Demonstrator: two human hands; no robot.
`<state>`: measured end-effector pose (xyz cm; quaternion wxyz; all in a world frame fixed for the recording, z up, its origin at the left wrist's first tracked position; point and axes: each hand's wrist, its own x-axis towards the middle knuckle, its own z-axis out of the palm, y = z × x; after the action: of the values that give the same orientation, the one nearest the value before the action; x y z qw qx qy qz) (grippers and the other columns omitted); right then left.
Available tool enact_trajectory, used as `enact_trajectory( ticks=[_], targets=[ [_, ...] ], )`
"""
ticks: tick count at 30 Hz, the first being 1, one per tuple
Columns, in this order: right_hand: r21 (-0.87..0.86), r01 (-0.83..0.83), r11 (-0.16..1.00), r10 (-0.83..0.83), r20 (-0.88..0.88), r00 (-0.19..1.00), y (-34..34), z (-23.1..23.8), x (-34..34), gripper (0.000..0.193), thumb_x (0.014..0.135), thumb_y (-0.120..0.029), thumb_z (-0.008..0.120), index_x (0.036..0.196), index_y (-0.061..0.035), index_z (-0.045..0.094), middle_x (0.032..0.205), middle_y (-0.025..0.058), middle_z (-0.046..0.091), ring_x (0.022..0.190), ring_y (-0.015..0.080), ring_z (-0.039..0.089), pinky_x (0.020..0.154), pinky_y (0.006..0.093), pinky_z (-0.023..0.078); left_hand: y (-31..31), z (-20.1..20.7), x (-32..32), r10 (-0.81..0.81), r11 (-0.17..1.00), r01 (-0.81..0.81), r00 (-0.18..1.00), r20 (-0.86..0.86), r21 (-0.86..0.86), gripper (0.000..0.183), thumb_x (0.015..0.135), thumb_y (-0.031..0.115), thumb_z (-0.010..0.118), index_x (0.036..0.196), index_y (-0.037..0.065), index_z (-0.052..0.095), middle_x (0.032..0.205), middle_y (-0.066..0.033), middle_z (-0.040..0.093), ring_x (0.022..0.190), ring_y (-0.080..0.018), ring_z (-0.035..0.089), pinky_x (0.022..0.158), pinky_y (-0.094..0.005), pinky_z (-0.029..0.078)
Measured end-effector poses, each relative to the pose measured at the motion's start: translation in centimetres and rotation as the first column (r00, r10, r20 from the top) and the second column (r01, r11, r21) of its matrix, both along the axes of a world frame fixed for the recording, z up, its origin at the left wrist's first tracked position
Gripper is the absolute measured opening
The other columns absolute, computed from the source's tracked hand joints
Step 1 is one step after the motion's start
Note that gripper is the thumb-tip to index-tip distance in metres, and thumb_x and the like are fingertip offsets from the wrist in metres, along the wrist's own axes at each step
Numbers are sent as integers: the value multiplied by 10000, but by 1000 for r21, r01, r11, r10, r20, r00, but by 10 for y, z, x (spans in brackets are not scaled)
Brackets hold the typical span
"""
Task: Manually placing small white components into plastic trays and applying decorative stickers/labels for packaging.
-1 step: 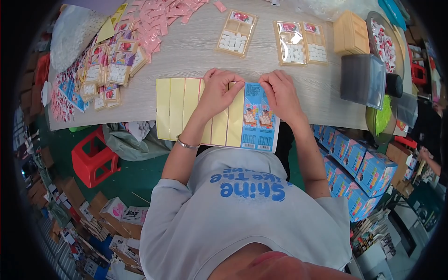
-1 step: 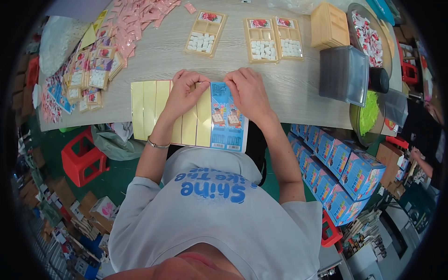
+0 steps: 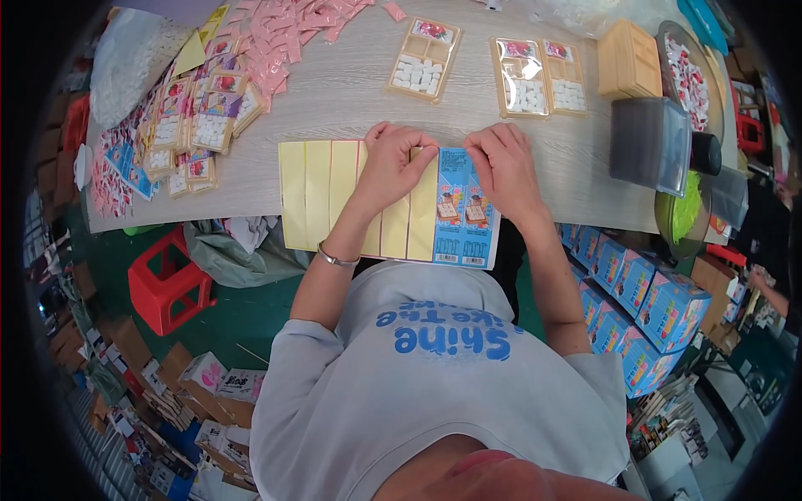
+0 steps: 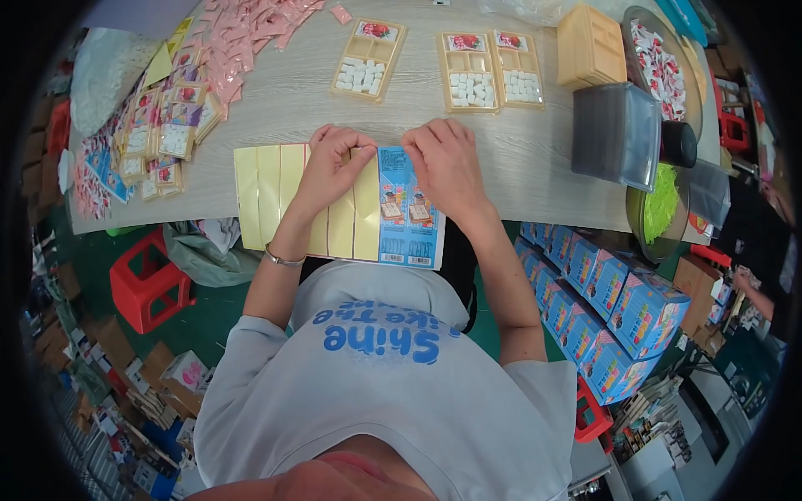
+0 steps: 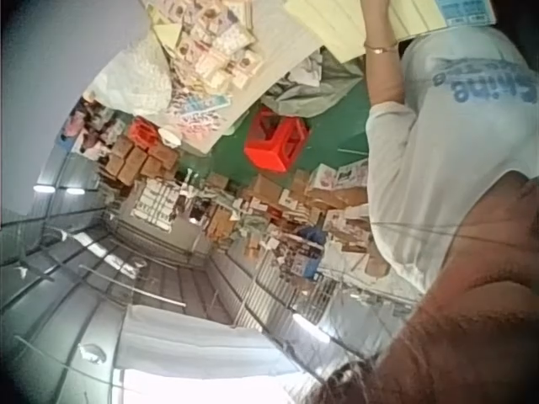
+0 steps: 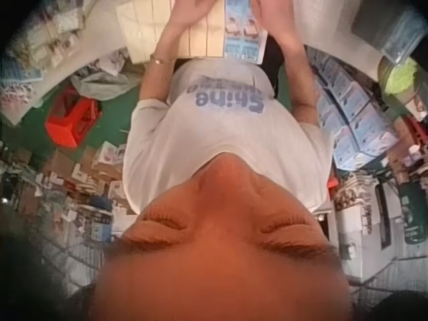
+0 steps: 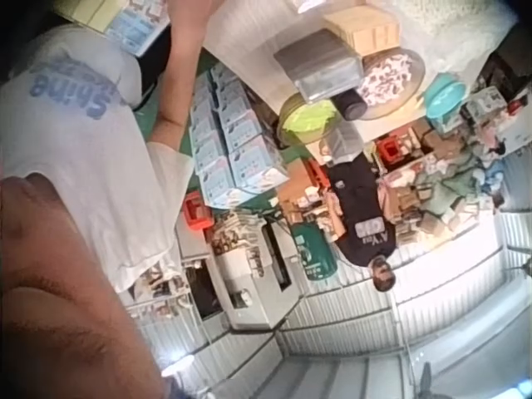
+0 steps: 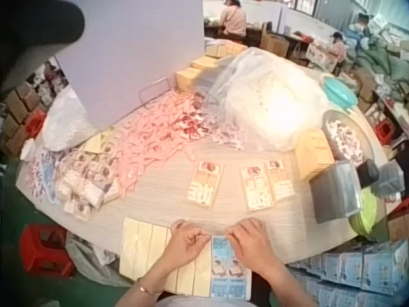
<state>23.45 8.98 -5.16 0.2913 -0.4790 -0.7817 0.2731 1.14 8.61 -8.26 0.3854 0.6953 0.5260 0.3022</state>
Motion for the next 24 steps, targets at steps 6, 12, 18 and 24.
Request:
enact_trajectory(
  ticks=[6, 12, 18, 24],
  targets=[
    [331, -94, 939, 38, 174, 984, 2, 2, -11, 277, 821, -114, 760, 1097, -108, 734, 983, 35, 662, 1006, 258, 592, 960, 418, 422, -2, -5, 7, 50, 998, -49, 998, -36, 40, 80, 951, 180, 686, 944, 106, 715, 869, 18, 674, 951, -149, 588, 1143, -411, 211],
    [207, -29, 978, 5, 117, 993, 1, -4, -5, 356, 818, -123, 780, 1167, -107, 711, 994, 68, 667, 985, 267, 605, 972, 428, 433, 0, -4, 8, 70, 997, -72, 995, 70, 22, 108, 942, 196, 675, 905, 99, 706, 846, -12, 670, 932, -195, 598, 1115, -462, 232],
    [-36, 243, 969, -244, -52, 968, -10, -3, 25, 372, 858, -104, 783, 1206, -49, 667, 965, 92, 642, 866, 196, 610, 772, 339, 506, -2, -8, 2, 109, 987, -112, 993, 34, 117, 71, 964, 161, 664, 945, 105, 702, 829, 21, 636, 858, -133, 585, 1080, -377, 269],
    [-303, 398, 866, -449, -119, 885, -43, -13, 39, 207, 907, -82, 765, 1069, -10, 658, 849, 8, 628, 711, 41, 547, 616, 214, 474, 1, -6, 5, 122, 979, -119, 992, -9, 169, 89, 955, 187, 675, 917, 115, 711, 776, -16, 595, 870, -196, 564, 1033, -409, 281]
  ],
)
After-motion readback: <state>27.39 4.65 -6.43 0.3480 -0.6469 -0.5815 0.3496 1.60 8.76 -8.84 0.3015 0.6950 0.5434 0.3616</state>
